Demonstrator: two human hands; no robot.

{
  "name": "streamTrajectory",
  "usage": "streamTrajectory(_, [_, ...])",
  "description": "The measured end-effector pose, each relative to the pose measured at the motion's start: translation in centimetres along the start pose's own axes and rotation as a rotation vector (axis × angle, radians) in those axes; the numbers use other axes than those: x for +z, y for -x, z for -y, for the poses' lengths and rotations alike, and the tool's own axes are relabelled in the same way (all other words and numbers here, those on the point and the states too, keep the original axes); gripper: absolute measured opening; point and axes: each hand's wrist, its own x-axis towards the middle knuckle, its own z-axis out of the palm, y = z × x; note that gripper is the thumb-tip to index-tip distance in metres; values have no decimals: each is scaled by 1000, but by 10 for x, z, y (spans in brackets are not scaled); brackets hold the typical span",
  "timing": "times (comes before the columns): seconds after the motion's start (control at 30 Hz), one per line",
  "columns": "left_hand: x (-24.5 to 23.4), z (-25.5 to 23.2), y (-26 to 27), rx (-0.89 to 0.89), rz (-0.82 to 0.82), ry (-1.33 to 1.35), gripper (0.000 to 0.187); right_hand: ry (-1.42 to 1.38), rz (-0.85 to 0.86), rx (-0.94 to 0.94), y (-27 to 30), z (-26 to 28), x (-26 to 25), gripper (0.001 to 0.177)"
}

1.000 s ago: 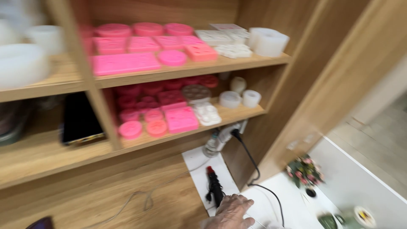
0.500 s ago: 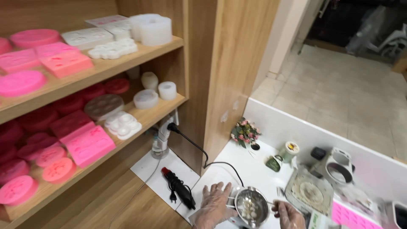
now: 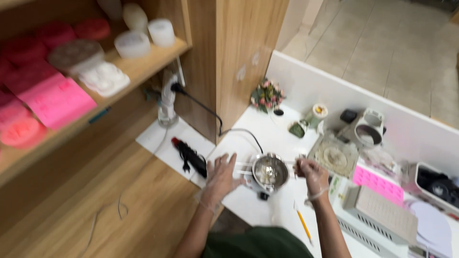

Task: Melting wax flakes in a small metal pot on an electric heating plate and stirring with a spoon.

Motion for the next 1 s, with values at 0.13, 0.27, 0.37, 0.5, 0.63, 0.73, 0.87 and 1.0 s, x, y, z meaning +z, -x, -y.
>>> streamTrajectory(0.13, [4, 0, 1, 8, -5, -6, 104, -147, -39, 83, 6, 12, 3, 26])
streamTrajectory(0.27, [9, 0, -1, -19, 7, -30, 101, -132, -9, 47, 2, 0, 10, 28])
streamTrajectory(0.37, [10, 0, -2, -54, 34, -68, 98, -8, 33, 47, -5, -25, 17, 29])
streamTrajectory(0.5, [22, 7, -11, -131, 11, -29, 99, -9, 93, 237, -28, -52, 23, 25])
streamTrajectory(0.63, [21, 14, -19, -158, -56, 71, 106, 71, 91, 298, -43, -42, 34, 27])
streamTrajectory(0.73, [22, 14, -25, -122, -67, 69, 101, 49, 153, 294, -59, -51, 38, 27])
streamTrajectory(0.87, [21, 13, -35, -80, 29, -2, 68, 62, 289, 318, -68, -48, 42, 29])
streamTrajectory(1.0, [24, 19, -53, 18, 43, -41, 53, 95, 401, 324, -79, -47, 42, 28])
